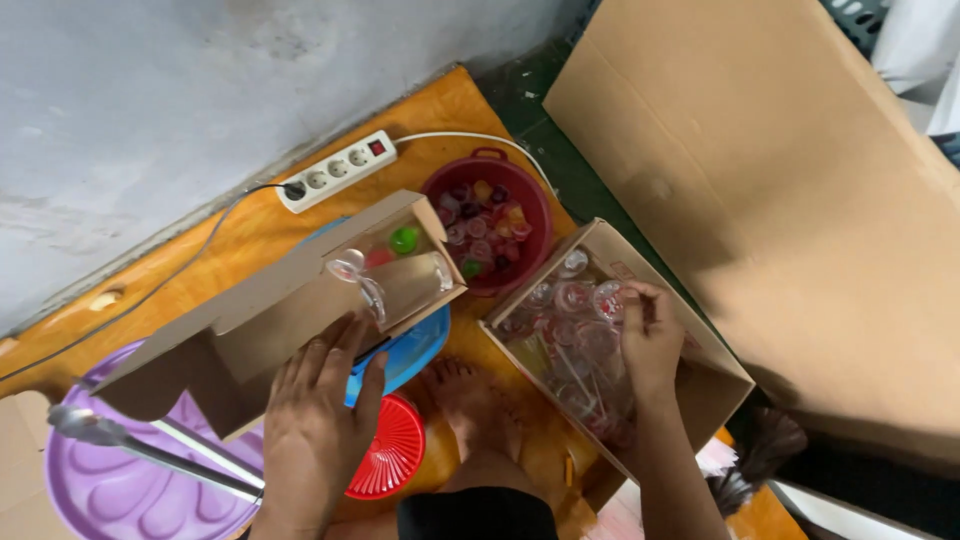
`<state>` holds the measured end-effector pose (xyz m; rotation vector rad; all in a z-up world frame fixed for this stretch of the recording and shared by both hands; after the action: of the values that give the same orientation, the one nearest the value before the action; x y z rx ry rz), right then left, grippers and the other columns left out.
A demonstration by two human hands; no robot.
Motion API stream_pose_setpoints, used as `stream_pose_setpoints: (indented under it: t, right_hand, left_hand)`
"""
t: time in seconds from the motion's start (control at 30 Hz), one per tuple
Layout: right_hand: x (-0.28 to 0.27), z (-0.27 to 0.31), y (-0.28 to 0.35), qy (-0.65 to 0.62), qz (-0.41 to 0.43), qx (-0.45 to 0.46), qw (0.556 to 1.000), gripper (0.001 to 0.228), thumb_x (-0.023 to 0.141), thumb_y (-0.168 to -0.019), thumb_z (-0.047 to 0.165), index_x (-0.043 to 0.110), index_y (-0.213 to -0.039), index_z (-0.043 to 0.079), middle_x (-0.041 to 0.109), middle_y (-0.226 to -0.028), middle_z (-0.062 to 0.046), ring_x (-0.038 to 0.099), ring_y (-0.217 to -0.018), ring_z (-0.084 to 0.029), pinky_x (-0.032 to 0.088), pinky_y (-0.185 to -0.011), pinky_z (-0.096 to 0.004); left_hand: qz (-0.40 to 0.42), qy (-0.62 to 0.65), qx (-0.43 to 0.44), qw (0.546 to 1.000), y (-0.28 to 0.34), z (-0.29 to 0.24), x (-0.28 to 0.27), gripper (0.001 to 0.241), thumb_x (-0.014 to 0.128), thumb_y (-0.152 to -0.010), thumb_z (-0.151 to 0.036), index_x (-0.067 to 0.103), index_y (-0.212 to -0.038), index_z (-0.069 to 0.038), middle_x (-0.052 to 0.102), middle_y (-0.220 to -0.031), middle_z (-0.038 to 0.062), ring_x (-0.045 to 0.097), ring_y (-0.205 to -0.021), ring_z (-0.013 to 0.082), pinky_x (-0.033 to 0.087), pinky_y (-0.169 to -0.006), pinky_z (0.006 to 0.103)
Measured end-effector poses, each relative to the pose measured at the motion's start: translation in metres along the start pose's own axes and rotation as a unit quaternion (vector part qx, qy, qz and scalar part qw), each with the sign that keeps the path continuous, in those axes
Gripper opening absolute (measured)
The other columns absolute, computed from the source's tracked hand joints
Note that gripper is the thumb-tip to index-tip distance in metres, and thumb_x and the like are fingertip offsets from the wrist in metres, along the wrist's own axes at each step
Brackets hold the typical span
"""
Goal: Assembling a cardboard box, cleaning it with a duster, and packing it with various snacks and items using hands and tongs.
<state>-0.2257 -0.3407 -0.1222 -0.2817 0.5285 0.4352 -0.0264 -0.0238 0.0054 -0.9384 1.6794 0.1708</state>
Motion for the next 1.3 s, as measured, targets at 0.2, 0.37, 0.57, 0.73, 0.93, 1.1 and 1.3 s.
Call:
stream_pose_setpoints:
  t: [0.2, 0.37, 0.57, 0.73, 0.93, 1.1, 1.3]
  right_hand:
    - [-0.003, -0.091, 0.026, 0.230, 0.234, 0.052, 0.943, 0.025, 0.066, -0.091, 0.027, 0.067, -0.110, 0.011, 0.076, -0.100, -0.011, 0.073, -0.085, -0.033, 0.055, -0.074, -0.045]
    - [0.028, -0.092, 0.061, 0.336, 0.357, 0.059, 0.869, 0.025, 0.066, -0.086, 0.029, 0.062, -0.102, 0.010, 0.068, -0.095, -0.011, 0.066, -0.081, -0.030, 0.051, -0.064, -0.043]
    - [0.039, -0.108, 0.070, 0.368, 0.321, -0.020, 0.873, 0.015, 0.063, -0.088, 0.024, 0.059, -0.091, 0.010, 0.069, -0.086, -0.013, 0.066, -0.074, -0.033, 0.051, -0.061, -0.045]
    - [0.026, -0.025, 0.050, 0.184, 0.300, -0.003, 0.936, 0.014, 0.067, -0.081, 0.008, 0.053, -0.082, 0.010, 0.061, -0.079, -0.007, 0.055, -0.074, -0.024, 0.043, -0.067, -0.040]
    - [0.019, 0.147, 0.041, 0.086, 0.202, -0.174, 0.960, 0.025, 0.071, -0.092, 0.024, 0.074, -0.114, 0.012, 0.079, -0.111, -0.005, 0.075, -0.102, -0.018, 0.058, -0.091, -0.037]
    - [0.066, 0.230, 0.037, -0.041, 0.120, -0.520, 0.844, 0.034, 0.083, -0.091, -0.002, 0.069, -0.121, 0.002, 0.070, -0.116, -0.009, 0.066, -0.102, -0.025, 0.061, -0.093, -0.036]
    - [0.098, 0.240, 0.038, -0.027, 0.122, -0.505, 0.854, 0.031, 0.072, -0.096, -0.009, 0.065, -0.125, 0.001, 0.062, -0.122, -0.014, 0.066, -0.110, -0.032, 0.060, -0.101, -0.044]
  left_hand:
    - [0.010, -0.010, -0.031, 0.999, 0.016, 0.005, 0.001, 0.038, 0.063, -0.100, -0.027, 0.068, -0.131, -0.006, 0.071, -0.129, 0.010, 0.068, -0.110, 0.0291, 0.052, -0.094, 0.0427]
    - [0.006, 0.012, -0.036, 0.999, 0.022, 0.005, -0.001, 0.036, 0.064, -0.100, -0.025, 0.067, -0.130, -0.005, 0.067, -0.135, 0.012, 0.066, -0.115, 0.0311, 0.049, -0.097, 0.0457]
    - [-0.012, 0.031, -0.022, 0.999, 0.021, 0.002, -0.012, 0.033, 0.062, -0.100, -0.022, 0.065, -0.127, -0.002, 0.068, -0.128, 0.015, 0.065, -0.114, 0.0322, 0.050, -0.097, 0.0448]
    - [-0.030, 0.034, -0.009, 0.999, 0.018, 0.001, -0.015, 0.030, 0.060, -0.102, -0.021, 0.063, -0.124, -0.001, 0.067, -0.124, 0.015, 0.066, -0.108, 0.0333, 0.052, -0.093, 0.0458]
    - [-0.018, 0.036, -0.018, 0.999, 0.014, -0.002, -0.012, 0.030, 0.059, -0.102, -0.023, 0.067, -0.122, -0.002, 0.068, -0.123, 0.014, 0.064, -0.107, 0.0328, 0.050, -0.093, 0.0468]
    - [-0.032, 0.056, -0.014, 0.998, 0.013, -0.005, -0.015, 0.029, 0.059, -0.102, -0.022, 0.066, -0.121, -0.001, 0.068, -0.123, 0.015, 0.064, -0.107, 0.0332, 0.050, -0.094, 0.0468]
    - [-0.030, 0.044, -0.022, 0.998, 0.020, 0.001, -0.020, 0.028, 0.060, -0.102, -0.024, 0.066, -0.120, -0.003, 0.067, -0.126, 0.013, 0.064, -0.114, 0.0315, 0.049, -0.098, 0.0482]
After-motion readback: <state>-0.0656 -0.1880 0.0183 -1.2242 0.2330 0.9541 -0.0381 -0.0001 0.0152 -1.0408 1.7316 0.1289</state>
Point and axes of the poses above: each hand's wrist, its own y-axis away from the middle knuckle, its own x-axis out of the palm, z = x × y, the point moved 2 cm from there along -y, towards the middle knuckle
